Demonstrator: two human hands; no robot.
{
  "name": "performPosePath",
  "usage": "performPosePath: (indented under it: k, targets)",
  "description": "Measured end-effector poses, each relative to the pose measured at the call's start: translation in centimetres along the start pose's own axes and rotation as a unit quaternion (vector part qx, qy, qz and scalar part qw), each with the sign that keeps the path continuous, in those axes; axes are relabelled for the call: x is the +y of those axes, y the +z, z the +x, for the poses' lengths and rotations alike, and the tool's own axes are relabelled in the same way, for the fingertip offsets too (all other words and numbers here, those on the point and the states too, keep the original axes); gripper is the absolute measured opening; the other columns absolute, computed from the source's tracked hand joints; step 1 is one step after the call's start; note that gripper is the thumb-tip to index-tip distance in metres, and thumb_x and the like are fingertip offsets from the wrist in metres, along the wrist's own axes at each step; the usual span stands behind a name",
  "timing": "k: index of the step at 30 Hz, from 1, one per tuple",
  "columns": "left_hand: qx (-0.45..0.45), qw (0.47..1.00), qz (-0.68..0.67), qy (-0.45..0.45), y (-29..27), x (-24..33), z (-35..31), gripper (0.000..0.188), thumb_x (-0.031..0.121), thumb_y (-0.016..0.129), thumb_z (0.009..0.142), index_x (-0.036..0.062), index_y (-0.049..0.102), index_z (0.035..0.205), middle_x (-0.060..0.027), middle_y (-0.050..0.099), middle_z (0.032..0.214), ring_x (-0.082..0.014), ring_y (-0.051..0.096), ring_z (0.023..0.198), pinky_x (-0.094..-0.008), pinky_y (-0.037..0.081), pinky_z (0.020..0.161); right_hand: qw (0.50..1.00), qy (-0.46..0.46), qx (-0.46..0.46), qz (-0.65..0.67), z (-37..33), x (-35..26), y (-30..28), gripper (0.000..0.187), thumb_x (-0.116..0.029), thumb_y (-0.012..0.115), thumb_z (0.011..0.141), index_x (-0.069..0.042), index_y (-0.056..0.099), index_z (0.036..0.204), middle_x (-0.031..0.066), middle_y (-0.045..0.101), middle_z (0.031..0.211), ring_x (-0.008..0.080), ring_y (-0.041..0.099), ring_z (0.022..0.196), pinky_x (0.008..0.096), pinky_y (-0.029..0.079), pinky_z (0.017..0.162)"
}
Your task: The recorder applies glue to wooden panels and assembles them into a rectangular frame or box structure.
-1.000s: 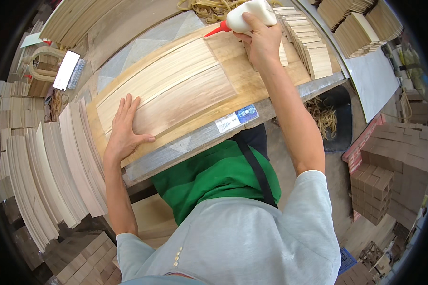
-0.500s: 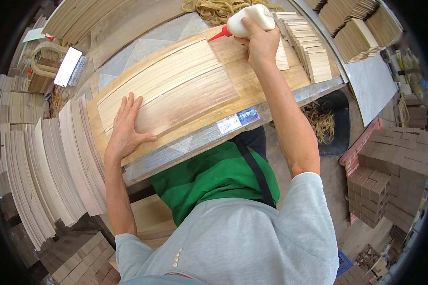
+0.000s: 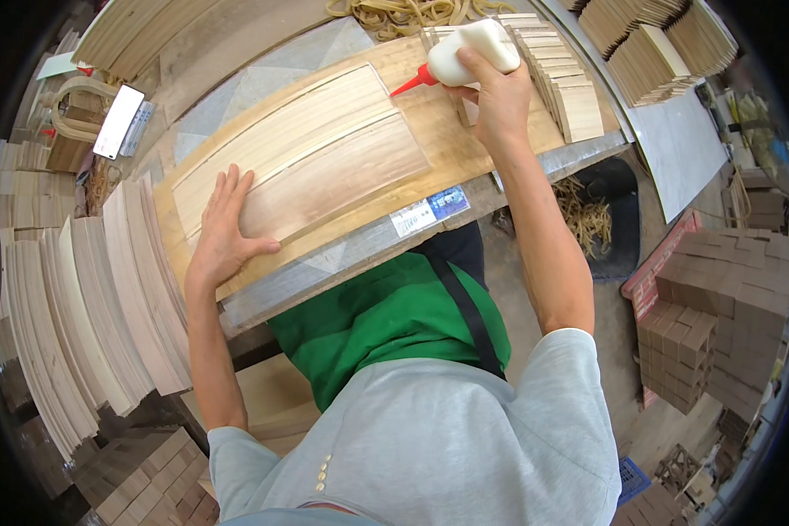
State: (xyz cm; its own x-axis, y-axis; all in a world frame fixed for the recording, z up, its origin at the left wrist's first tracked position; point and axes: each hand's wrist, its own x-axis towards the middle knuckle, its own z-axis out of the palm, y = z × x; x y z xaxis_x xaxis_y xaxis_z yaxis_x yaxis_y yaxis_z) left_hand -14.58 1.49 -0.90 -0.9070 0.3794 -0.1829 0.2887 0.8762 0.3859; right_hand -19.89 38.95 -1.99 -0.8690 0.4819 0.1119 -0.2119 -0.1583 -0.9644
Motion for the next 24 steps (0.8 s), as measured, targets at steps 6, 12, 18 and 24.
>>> performPosePath:
  k: [6,12,18,24]
  targets:
    - [0.006,1.0,0.003,0.01,0.2,-0.4,0.0,0.112,0.039,0.086,0.052,0.008,0.032,0.145,-0.0184,0.019,0.154,-0.0344,0.012,0.144,-0.0481,0.017,0.114,1.0,0.026,-0.003,0.002,-1.2,-0.7,-1.3,0.037,-0.011,0.067,0.084,0.006,0.053,0.114,0.016,0.061,0.106,0.0275,0.064,0.096,0.0421,0.062,0.07]
    - [0.004,1.0,0.006,0.007,0.2,0.0,0.1,0.11,0.029,0.085,0.052,0.0076,0.032,0.145,-0.0184,0.018,0.154,-0.0322,0.012,0.144,-0.0433,0.016,0.116,1.0,0.029,-0.008,0.008,-2.6,-1.4,-2.5,0.038,-0.01,0.066,0.085,0.006,0.052,0.116,0.0163,0.06,0.109,0.0284,0.063,0.099,0.044,0.062,0.072]
    - [0.005,1.0,0.002,0.002,0.2,-0.1,0.1,0.108,0.027,0.085,0.053,0.0083,0.032,0.145,-0.0178,0.019,0.154,-0.0325,0.013,0.144,-0.0433,0.017,0.116,0.999,0.038,-0.009,0.03,-4.2,-2.0,-3.8,0.035,-0.009,0.065,0.086,0.007,0.052,0.115,0.0167,0.061,0.107,0.028,0.066,0.093,0.0391,0.062,0.067]
    - [0.007,1.0,0.0,0.008,0.2,-0.2,-0.1,0.107,0.026,0.085,0.053,0.0076,0.033,0.145,-0.0175,0.019,0.154,-0.0327,0.013,0.144,-0.043,0.017,0.116,0.998,0.047,-0.015,0.026,-6.0,-2.5,-5.7,0.038,-0.009,0.065,0.086,0.005,0.05,0.118,0.0157,0.061,0.108,0.028,0.065,0.096,0.0416,0.061,0.072]
